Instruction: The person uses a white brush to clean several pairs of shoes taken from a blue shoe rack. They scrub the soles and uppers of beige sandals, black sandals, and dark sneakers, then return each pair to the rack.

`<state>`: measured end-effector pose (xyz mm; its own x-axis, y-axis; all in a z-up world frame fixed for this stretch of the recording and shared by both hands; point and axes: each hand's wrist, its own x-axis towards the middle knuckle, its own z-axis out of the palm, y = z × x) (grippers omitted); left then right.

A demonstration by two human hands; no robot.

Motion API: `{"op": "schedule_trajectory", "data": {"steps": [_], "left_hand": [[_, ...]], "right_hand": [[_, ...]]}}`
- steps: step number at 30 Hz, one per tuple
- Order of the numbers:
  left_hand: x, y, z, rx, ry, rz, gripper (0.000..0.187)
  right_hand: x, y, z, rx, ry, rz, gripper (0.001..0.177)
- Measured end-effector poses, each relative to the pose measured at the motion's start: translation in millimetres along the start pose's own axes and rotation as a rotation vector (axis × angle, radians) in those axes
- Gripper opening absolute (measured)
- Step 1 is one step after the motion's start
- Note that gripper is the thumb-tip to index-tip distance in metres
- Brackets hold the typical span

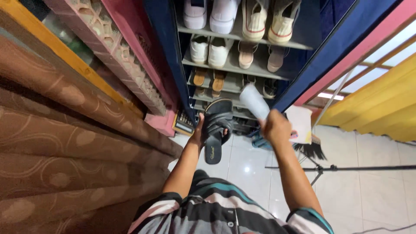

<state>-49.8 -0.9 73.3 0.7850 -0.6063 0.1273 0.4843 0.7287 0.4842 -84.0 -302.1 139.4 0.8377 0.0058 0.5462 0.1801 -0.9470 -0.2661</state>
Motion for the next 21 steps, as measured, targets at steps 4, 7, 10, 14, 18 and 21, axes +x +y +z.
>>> {"op": "schedule_trajectory", "data": {"steps": [4, 7, 10, 14, 18, 21], "left_hand": [[-1, -10, -14, 0.088, 0.055, -0.016, 0.088], [14, 9, -7, -0.04, -0.184, -0.108, 0.097], [32, 17, -6, 0.05, -0.098, -0.01, 0.084], [19, 5, -61, 0.322, 0.151, -0.041, 0.084], [27, 64, 58, 1.745, 0.132, 0.51, 0.1], [31, 68, 86, 2.095, 0.382, 0.208, 0.123]], "right_hand": [[2, -28, -17, -0.007, -0.044, -0.267, 0.046], [21, -10, -21, -0.147, -0.024, 0.013, 0.036], [31, -16, -17, -0.088, 0.022, -0.113, 0.041], [37, -49, -41, -0.093, -0.143, 0.051, 0.04], [28, -21, -20, -0.131, -0.029, 0.345, 0.057], [10, -85, -19, 0.043, 0.025, 0.041, 0.045]]}}
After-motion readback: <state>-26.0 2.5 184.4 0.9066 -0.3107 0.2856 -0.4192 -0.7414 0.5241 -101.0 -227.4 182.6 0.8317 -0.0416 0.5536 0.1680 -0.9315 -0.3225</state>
